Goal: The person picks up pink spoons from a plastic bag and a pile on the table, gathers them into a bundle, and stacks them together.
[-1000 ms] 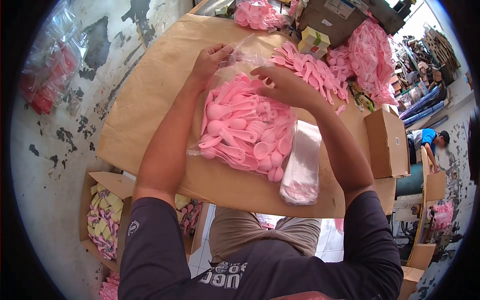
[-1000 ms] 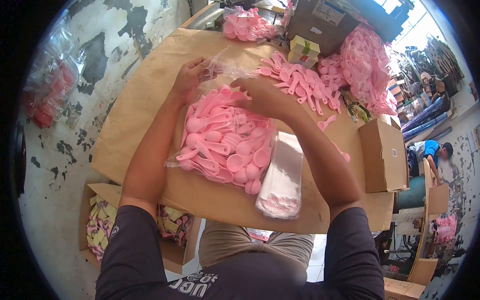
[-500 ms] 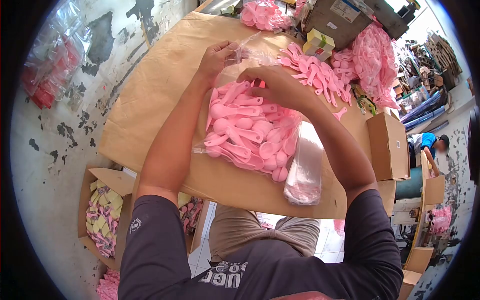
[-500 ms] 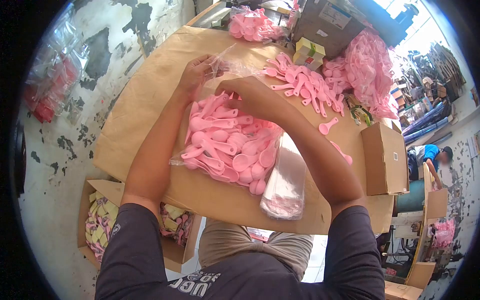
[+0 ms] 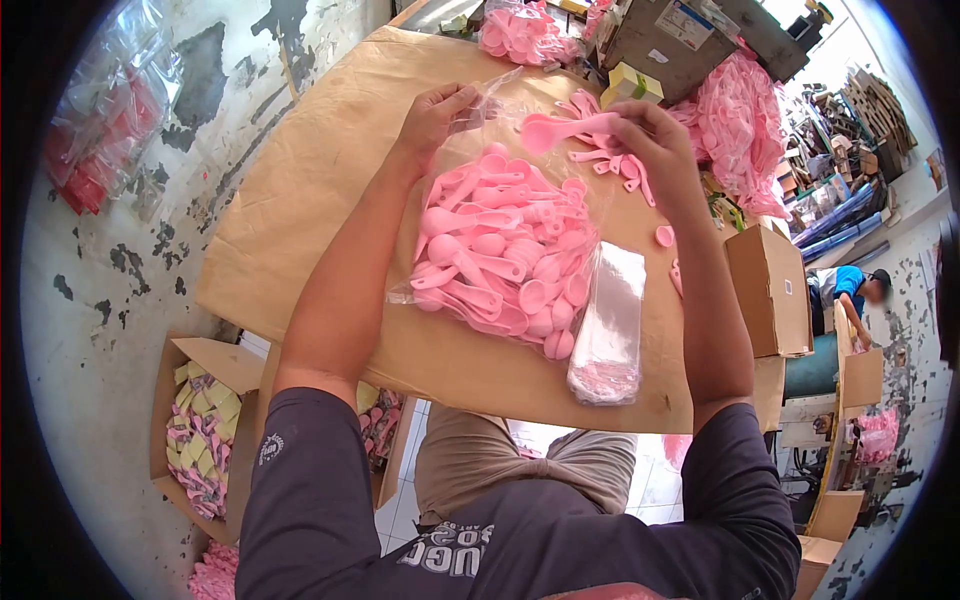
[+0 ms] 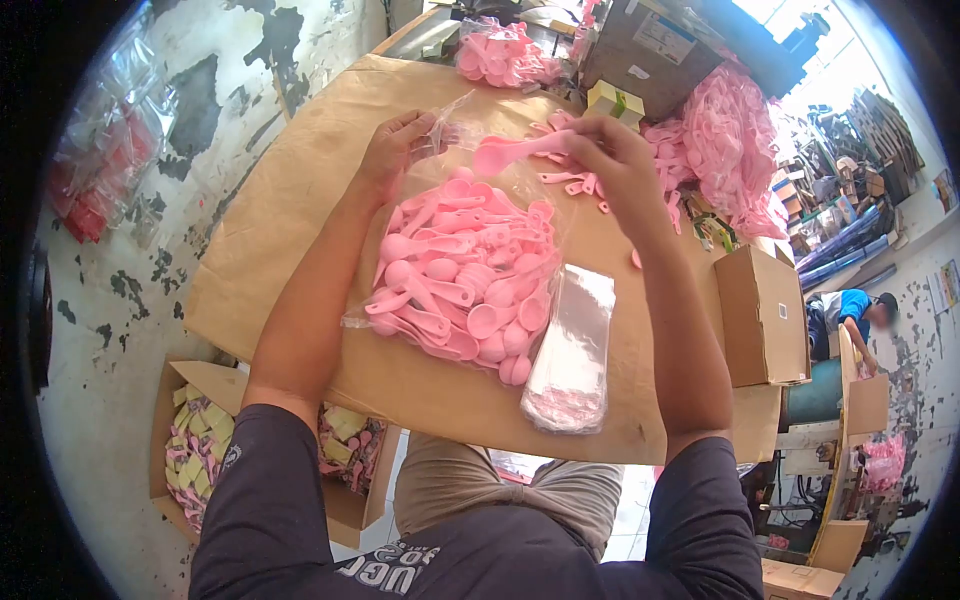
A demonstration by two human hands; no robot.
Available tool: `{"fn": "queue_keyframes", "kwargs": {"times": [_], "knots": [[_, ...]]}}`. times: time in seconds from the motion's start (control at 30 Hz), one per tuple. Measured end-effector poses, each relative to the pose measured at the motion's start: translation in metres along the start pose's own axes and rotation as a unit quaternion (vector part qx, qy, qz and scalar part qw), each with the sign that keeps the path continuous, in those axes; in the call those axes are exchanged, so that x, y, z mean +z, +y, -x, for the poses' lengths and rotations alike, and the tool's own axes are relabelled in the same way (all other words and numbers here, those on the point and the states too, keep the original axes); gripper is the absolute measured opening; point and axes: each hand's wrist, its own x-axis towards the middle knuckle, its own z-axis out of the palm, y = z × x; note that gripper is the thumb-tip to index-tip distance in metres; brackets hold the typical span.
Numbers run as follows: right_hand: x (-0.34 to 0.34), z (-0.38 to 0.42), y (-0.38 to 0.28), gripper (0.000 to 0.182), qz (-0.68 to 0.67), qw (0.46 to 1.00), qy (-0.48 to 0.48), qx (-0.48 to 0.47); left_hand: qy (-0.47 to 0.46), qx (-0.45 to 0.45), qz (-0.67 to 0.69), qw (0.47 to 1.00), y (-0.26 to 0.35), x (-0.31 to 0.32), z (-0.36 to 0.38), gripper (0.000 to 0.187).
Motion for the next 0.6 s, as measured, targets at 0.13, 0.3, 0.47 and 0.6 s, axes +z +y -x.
{"fn": "queue_keyframes", "kwargs": {"times": [0.13, 0.3, 0.47, 0.6], "knots": [[-0.035, 0.01, 0.007, 0.027, -0.023, 0.991, 0.124, 0.042, -0.002, 0.004, -0.002, 1.0, -0.002, -0.002, -0.001, 0.027], [-0.035, 0.012, 0.018, 0.024, 0.411, 0.87, 0.235, -0.135, -0.001, -0.002, -0.01, 1.0, -0.003, -0.001, -0.002, 0.027], [0.039, 0.001, 0.004, 0.03, 0.228, 0.963, -0.127, -0.063, -0.002, 0.001, -0.007, 1.0, -0.005, -0.002, 0.0, 0.027], [0.078, -0.018, 0.01, 0.035, 0.329, 0.903, -0.254, -0.108, 0.001, 0.005, -0.002, 1.0, -0.006, -0.006, -0.002, 0.027]]}}
